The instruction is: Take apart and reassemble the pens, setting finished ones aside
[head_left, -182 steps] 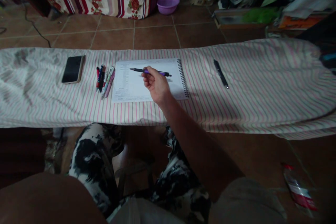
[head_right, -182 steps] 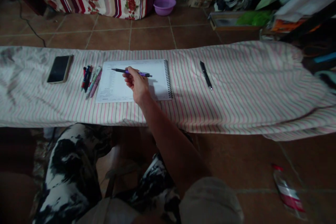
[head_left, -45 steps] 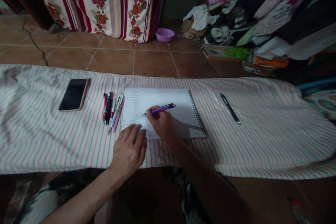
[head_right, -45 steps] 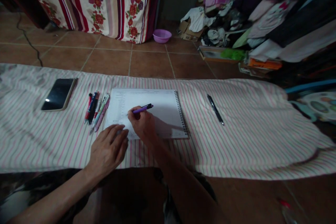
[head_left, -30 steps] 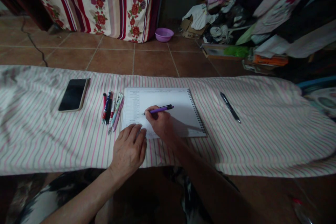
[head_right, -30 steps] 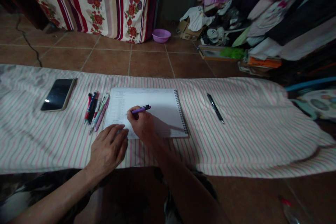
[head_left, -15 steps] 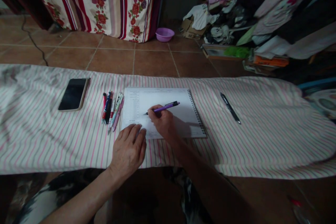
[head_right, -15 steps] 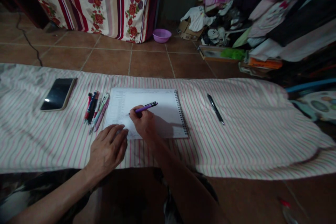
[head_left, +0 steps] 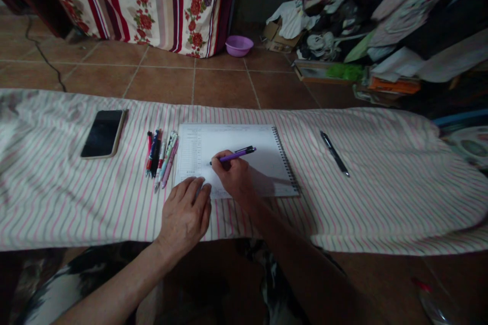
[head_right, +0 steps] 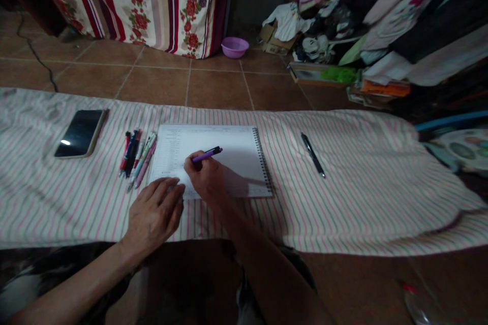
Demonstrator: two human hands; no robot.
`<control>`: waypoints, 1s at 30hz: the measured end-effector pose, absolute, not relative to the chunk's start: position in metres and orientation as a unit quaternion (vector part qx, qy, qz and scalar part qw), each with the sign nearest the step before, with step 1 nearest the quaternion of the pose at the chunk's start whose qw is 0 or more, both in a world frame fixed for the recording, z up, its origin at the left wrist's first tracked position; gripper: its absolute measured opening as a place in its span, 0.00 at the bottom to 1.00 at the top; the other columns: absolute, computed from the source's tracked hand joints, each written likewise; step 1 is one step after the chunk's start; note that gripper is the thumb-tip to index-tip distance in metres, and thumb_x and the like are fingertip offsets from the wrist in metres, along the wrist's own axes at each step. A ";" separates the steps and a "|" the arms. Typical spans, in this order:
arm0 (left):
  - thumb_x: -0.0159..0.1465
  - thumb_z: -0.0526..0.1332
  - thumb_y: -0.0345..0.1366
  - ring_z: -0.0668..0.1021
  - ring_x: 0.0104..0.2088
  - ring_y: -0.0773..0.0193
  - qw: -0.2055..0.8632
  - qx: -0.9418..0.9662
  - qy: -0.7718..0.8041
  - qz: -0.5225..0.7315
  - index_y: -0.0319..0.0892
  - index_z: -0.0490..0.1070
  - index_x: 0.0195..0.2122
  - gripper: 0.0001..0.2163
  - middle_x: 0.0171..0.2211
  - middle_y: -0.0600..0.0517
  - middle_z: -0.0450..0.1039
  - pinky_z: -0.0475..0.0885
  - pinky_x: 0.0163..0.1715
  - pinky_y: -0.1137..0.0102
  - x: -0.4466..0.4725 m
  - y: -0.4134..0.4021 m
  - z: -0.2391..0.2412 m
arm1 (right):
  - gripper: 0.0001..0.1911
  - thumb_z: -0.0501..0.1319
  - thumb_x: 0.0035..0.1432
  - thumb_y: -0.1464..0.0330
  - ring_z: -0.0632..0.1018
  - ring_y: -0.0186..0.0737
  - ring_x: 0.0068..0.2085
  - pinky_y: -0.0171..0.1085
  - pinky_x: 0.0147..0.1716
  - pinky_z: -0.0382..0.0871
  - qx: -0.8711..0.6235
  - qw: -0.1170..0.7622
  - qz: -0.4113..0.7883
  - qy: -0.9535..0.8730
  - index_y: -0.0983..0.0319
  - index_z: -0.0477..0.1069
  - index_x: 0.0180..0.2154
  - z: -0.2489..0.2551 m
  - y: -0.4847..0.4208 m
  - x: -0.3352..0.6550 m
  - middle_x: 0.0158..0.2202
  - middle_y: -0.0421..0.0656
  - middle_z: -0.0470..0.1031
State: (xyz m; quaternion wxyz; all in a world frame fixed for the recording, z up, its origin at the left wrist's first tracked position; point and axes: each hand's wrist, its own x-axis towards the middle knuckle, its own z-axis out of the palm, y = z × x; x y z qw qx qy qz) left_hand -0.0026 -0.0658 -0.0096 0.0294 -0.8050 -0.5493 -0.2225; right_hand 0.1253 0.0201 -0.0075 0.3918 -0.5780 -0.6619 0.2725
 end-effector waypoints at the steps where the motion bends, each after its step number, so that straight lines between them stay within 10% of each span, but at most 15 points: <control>1: 0.60 0.54 0.32 0.70 0.48 0.53 0.029 -0.805 -0.550 -0.222 0.40 0.69 0.46 0.13 0.46 0.44 0.70 0.67 0.46 0.59 -0.003 -0.066 -0.010 | 0.08 0.56 0.53 0.64 0.72 0.35 0.24 0.31 0.27 0.65 -0.577 0.392 0.273 -0.662 0.60 0.69 0.27 -0.008 0.020 0.125 0.22 0.39 0.72; 30: 0.60 0.54 0.32 0.69 0.47 0.53 0.026 -0.805 -0.554 -0.213 0.39 0.70 0.45 0.13 0.46 0.45 0.71 0.66 0.47 0.60 -0.003 -0.065 -0.009 | 0.10 0.55 0.52 0.63 0.69 0.32 0.21 0.30 0.25 0.62 -0.566 0.433 0.286 -0.641 0.61 0.68 0.25 -0.006 0.019 0.129 0.19 0.37 0.68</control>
